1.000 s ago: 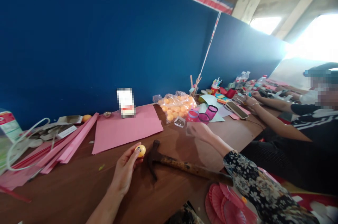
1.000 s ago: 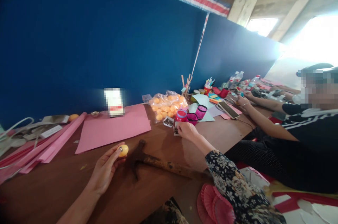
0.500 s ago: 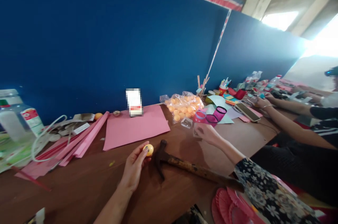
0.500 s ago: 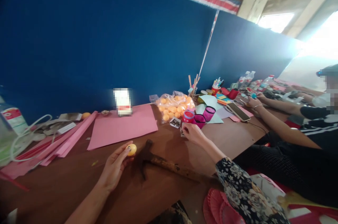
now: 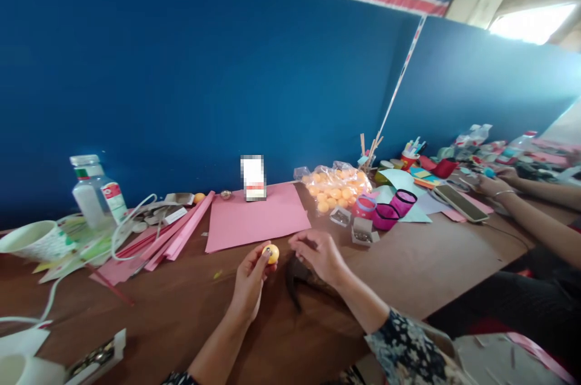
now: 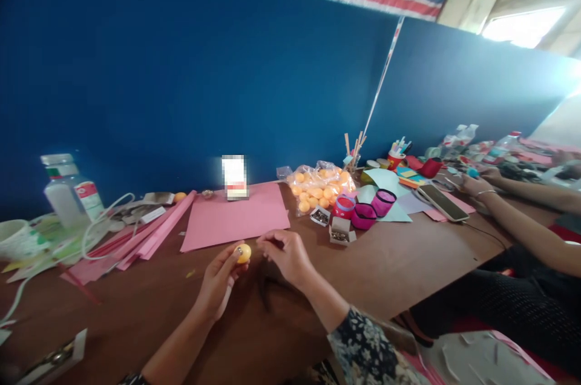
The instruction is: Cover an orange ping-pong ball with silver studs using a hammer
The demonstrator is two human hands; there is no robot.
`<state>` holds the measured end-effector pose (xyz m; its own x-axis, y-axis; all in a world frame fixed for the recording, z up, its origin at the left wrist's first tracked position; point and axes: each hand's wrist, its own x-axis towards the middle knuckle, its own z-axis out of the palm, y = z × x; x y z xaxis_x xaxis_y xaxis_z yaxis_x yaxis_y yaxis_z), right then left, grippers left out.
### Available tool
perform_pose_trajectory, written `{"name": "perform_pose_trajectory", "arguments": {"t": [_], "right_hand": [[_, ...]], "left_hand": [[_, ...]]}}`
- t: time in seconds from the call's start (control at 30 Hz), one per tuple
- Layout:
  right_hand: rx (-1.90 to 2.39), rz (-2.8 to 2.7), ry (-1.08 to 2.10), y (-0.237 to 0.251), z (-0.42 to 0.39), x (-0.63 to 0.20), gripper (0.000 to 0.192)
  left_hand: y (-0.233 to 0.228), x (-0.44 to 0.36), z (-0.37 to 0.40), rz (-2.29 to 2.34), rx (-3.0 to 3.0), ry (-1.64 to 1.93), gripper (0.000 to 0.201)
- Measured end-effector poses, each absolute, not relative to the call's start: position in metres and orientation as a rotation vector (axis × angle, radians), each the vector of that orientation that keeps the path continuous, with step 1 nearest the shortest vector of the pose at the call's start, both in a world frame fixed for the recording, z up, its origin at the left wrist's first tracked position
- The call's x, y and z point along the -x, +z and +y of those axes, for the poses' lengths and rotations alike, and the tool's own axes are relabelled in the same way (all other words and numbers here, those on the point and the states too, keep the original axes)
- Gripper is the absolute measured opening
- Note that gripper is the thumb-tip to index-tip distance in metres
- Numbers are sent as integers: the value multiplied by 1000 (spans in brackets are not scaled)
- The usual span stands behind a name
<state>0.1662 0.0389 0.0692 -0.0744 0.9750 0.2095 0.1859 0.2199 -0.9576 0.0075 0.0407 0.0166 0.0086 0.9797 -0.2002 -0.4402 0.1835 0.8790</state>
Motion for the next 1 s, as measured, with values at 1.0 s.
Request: {"name": "perform_pose_trajectory", "arguments": {"t": [1.0], "right_hand": [[1139,-1360,943,34,41,-134,13]], "left_hand": [[12,-6,42,959,-758,1355,49]]}}
